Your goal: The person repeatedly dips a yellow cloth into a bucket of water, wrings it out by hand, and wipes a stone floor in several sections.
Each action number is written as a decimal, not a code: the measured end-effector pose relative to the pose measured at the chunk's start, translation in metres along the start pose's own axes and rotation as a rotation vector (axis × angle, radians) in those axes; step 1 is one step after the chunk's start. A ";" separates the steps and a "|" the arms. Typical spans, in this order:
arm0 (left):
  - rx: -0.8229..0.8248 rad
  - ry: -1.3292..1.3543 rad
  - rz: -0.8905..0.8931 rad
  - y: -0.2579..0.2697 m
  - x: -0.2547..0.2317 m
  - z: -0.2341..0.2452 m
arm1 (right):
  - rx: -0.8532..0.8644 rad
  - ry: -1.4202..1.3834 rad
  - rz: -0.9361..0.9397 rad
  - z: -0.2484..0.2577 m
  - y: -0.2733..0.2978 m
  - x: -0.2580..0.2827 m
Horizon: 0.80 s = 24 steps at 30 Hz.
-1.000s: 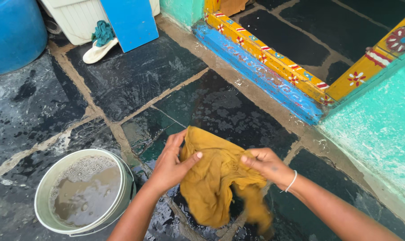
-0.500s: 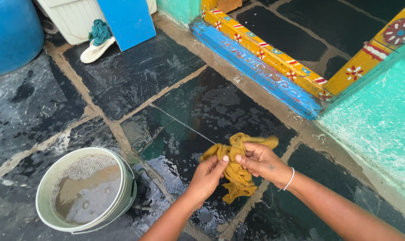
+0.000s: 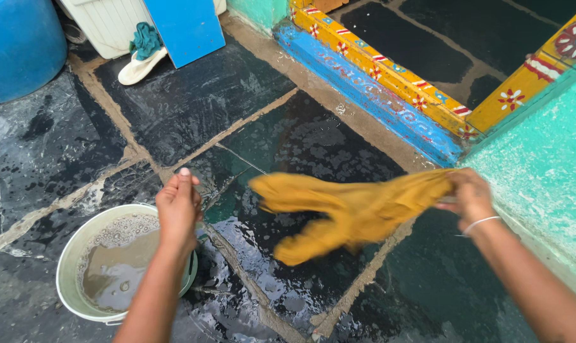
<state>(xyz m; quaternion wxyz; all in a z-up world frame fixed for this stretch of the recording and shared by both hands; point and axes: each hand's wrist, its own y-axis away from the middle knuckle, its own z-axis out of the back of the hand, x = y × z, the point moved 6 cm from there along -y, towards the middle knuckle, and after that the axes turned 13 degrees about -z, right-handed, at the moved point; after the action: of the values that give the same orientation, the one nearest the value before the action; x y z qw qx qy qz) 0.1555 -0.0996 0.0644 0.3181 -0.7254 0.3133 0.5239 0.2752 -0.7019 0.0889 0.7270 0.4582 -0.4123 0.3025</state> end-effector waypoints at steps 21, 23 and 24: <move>0.855 -0.936 -0.196 0.109 0.040 -0.187 | 0.131 0.334 0.890 -0.048 0.138 0.125; 0.645 -0.879 -0.249 0.077 0.010 -0.158 | 0.009 0.417 0.879 -0.033 0.114 0.119; 0.566 -0.843 -0.442 0.060 -0.016 -0.149 | -0.137 0.735 0.766 -0.029 0.098 0.107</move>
<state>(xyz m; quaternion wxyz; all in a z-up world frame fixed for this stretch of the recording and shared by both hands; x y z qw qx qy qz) 0.1877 -0.2508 0.1091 0.7009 -0.3873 0.1279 0.5851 0.2556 -0.6300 0.2160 0.6893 0.0900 -0.2871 0.6591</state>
